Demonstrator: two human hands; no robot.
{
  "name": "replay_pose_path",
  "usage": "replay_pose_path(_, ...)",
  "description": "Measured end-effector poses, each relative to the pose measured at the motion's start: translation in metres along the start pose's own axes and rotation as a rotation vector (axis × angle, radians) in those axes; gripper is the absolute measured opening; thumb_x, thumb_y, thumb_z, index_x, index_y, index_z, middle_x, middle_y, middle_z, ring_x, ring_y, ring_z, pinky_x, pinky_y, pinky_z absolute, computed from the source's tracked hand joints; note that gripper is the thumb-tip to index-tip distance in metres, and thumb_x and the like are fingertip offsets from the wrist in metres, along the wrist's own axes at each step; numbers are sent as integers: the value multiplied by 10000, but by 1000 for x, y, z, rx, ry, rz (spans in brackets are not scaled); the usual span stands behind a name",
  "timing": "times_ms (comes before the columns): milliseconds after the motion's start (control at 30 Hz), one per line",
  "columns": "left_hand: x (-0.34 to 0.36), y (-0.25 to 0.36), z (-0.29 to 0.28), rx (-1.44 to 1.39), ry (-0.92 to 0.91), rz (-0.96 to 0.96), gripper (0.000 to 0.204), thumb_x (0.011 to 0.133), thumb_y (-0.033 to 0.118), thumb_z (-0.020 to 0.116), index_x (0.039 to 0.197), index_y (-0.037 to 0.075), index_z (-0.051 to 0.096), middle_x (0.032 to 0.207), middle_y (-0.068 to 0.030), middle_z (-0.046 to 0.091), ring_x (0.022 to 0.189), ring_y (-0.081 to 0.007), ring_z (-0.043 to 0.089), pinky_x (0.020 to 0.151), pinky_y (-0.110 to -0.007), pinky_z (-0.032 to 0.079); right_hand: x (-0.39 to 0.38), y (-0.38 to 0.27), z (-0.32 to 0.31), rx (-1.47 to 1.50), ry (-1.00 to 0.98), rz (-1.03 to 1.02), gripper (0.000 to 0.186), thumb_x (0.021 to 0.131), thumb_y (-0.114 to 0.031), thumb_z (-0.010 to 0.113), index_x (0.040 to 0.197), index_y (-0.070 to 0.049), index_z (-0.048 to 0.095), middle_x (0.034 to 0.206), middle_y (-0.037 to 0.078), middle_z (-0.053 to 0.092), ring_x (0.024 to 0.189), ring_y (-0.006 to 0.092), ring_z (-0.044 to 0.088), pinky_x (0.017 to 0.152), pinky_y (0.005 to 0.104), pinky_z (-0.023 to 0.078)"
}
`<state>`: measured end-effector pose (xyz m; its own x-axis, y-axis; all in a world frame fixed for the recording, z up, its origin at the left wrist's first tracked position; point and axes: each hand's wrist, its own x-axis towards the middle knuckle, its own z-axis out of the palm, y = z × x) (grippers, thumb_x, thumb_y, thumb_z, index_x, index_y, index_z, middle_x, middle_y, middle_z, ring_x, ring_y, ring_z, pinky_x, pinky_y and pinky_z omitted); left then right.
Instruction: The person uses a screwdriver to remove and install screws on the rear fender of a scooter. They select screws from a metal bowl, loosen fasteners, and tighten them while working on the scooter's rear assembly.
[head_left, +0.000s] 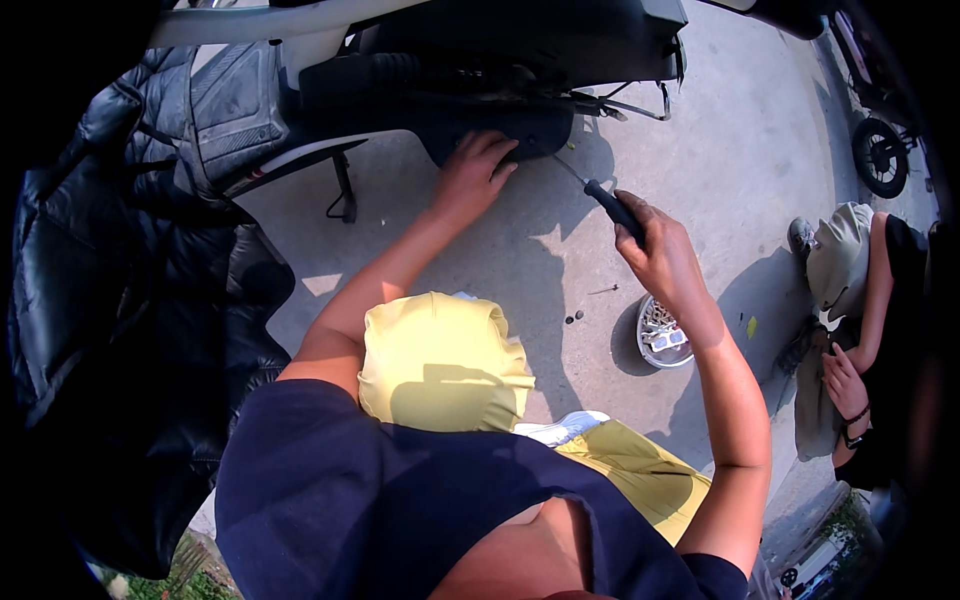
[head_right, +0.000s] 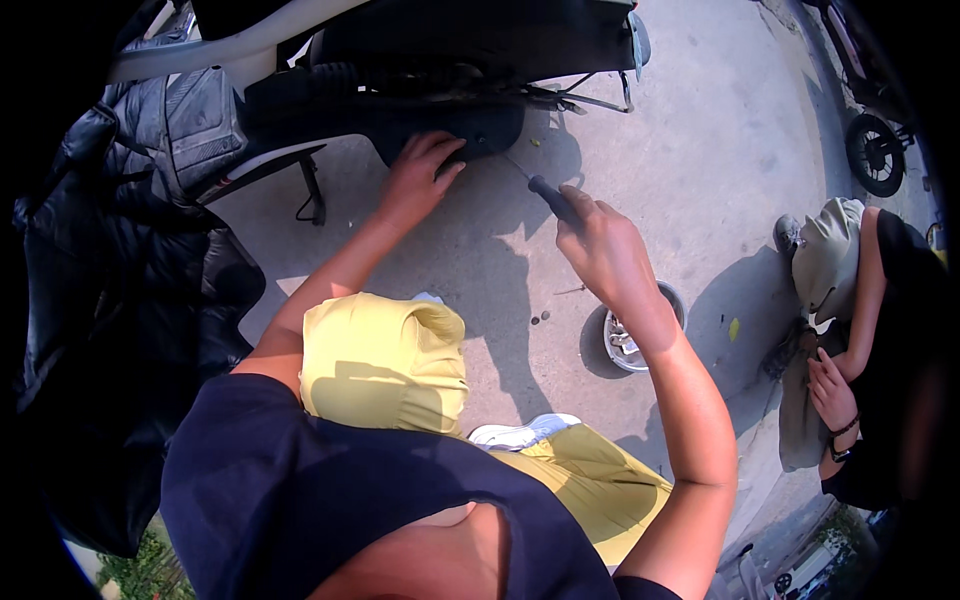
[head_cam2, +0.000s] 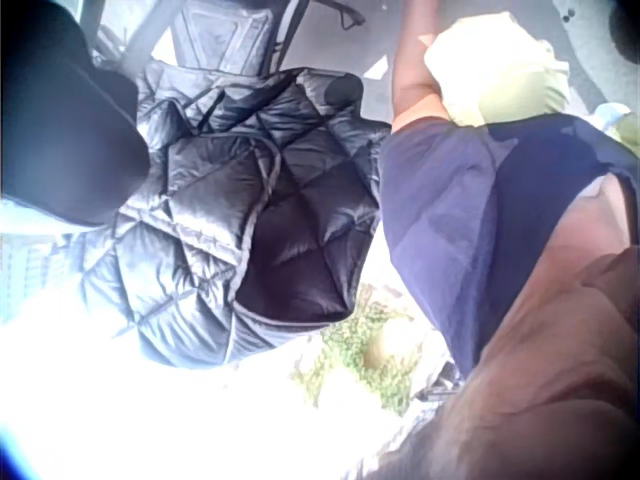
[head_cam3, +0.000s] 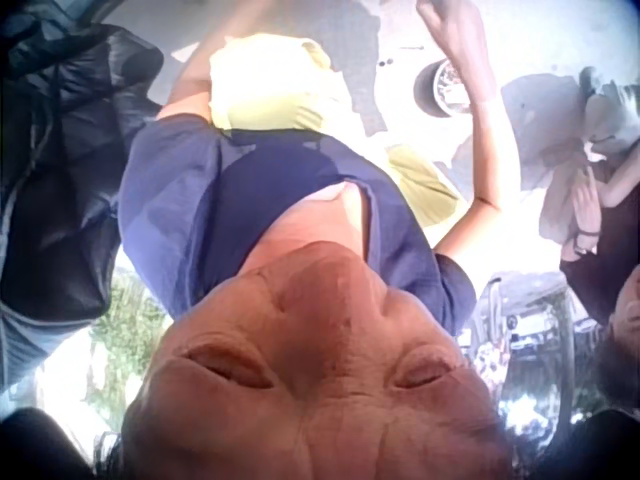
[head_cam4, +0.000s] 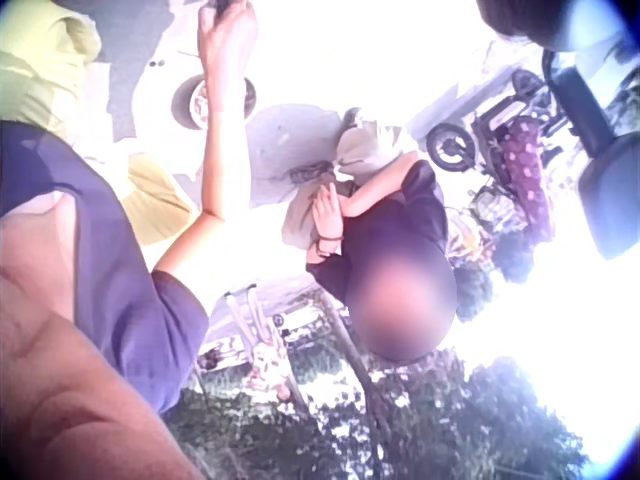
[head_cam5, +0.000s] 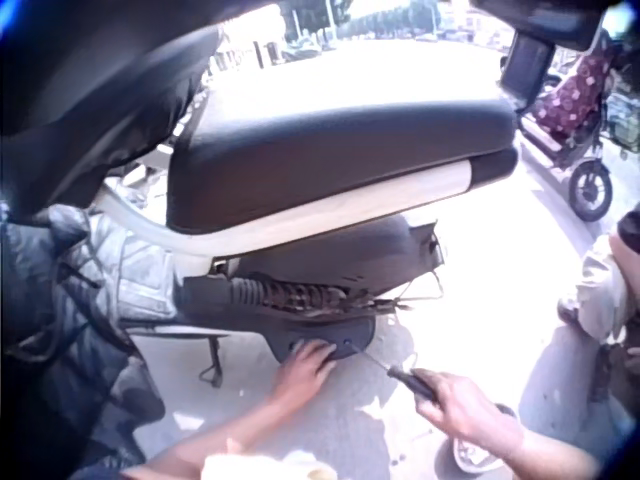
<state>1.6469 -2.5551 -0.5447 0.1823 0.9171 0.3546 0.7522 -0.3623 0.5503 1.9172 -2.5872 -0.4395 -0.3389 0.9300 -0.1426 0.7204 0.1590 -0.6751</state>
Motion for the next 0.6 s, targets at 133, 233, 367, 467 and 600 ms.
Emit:
replay_pose_path(133, 3, -7, 6, 20, -52, -6, 253, 780, 133, 681, 1023, 67, 673, 1054, -88, 590, 1006, -284, 540, 868, -373, 458, 13, -23, -2, -196, -63, -10, 353, 799, -111, 559, 1132, 0, 586, 846, 235, 621, 776, 390, 620, 692, 434, 499)
replay_pose_path(233, 3, -9, 5, 6, -54, -3, 243, 775, 122, 679, 1012, 68, 679, 1046, -87, 591, 1002, -281, 539, 870, -375, 457, 35, -56, -13, -403, -166, 4, 273, 794, -86, 547, 1040, -5, 634, 844, 216, 637, 780, 363, 635, 697, 426, 517)
replay_pose_path(367, 2, -15, -3, 14, -80, -6, 272, 777, 124, 681, 1045, 79, 670, 1071, -85, 594, 1009, -273, 546, 856, -374, 460, 84, -122, -22, -652, -430, 92, 214, 811, -90, 550, 950, -23, 700, 946, 177, 679, 899, 306, 666, 778, 384, 540)
replay_pose_path(467, 16, 1, -4, -160, -72, -134, 361, 782, 146, 702, 1125, 65, 622, 1155, -102, 588, 1068, -273, 551, 910, -366, 448, 118, -133, -18, -594, -476, 66, 248, 783, -162, 573, 916, 6, 697, 881, 218, 673, 850, 336, 664, 767, 366, 539)
replay_pose_path(600, 51, 39, -27, -546, -314, -244, 530, 777, 126, 714, 1271, 69, 529, 1340, -128, 497, 1241, -280, 472, 1038, -377, 375, 125, -147, -35, -410, -480, 218, 271, 824, -173, 513, 867, 30, 688, 754, 143, 675, 566, 246, 617, 505, 335, 501)
